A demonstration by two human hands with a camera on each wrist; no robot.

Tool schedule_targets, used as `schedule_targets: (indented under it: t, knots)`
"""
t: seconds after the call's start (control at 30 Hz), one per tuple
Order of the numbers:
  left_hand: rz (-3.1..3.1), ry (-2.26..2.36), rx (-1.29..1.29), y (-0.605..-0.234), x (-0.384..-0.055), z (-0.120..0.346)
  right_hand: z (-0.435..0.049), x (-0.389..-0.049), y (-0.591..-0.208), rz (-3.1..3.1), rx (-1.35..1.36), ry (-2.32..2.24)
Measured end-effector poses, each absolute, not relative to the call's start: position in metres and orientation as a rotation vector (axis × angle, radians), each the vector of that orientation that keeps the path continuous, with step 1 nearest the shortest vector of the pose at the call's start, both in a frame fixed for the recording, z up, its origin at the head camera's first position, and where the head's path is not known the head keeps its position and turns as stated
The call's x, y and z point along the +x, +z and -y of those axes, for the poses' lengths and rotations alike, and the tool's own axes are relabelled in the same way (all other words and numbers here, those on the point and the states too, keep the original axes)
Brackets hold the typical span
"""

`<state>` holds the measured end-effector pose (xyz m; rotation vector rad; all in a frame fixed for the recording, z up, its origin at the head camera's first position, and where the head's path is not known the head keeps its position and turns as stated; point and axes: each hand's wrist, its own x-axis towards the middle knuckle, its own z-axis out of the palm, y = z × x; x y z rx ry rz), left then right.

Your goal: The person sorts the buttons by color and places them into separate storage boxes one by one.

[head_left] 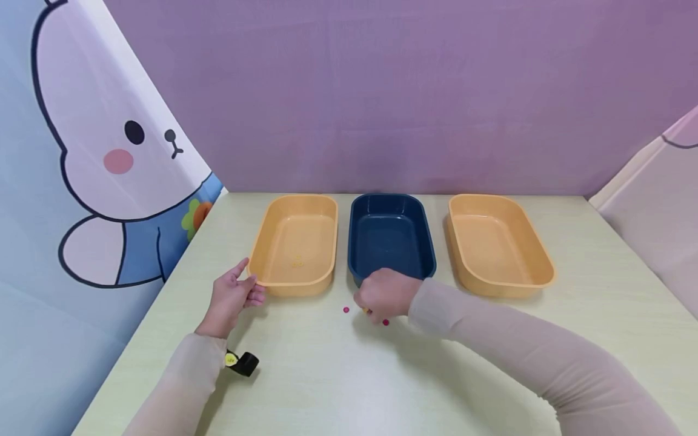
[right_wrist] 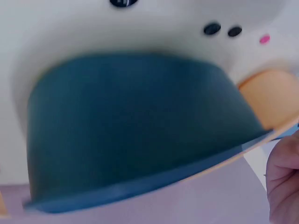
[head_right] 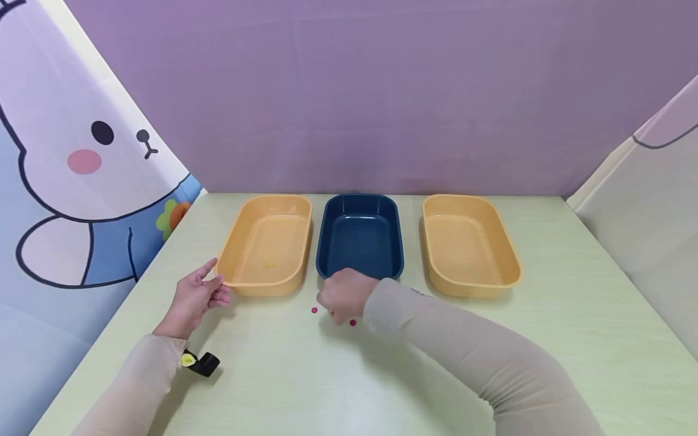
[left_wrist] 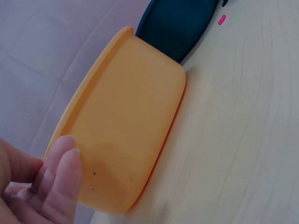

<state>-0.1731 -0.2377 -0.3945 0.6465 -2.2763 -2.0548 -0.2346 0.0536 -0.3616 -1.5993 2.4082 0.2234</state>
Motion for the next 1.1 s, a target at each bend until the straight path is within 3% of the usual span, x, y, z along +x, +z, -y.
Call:
schedule_targets:
  t: [0.43, 1.1]
  knots:
    - [2.249, -2.077, 0.597, -0.397, -0.173, 0.237, -0.049, -0.252, -0.328, -2.523, -1.676, 0.318]
    - [2.258, -2.033, 0.648, -0.399, -0.175, 0.234, 0.000, -0.278, -0.320, -2.566, -1.604, 0.460]
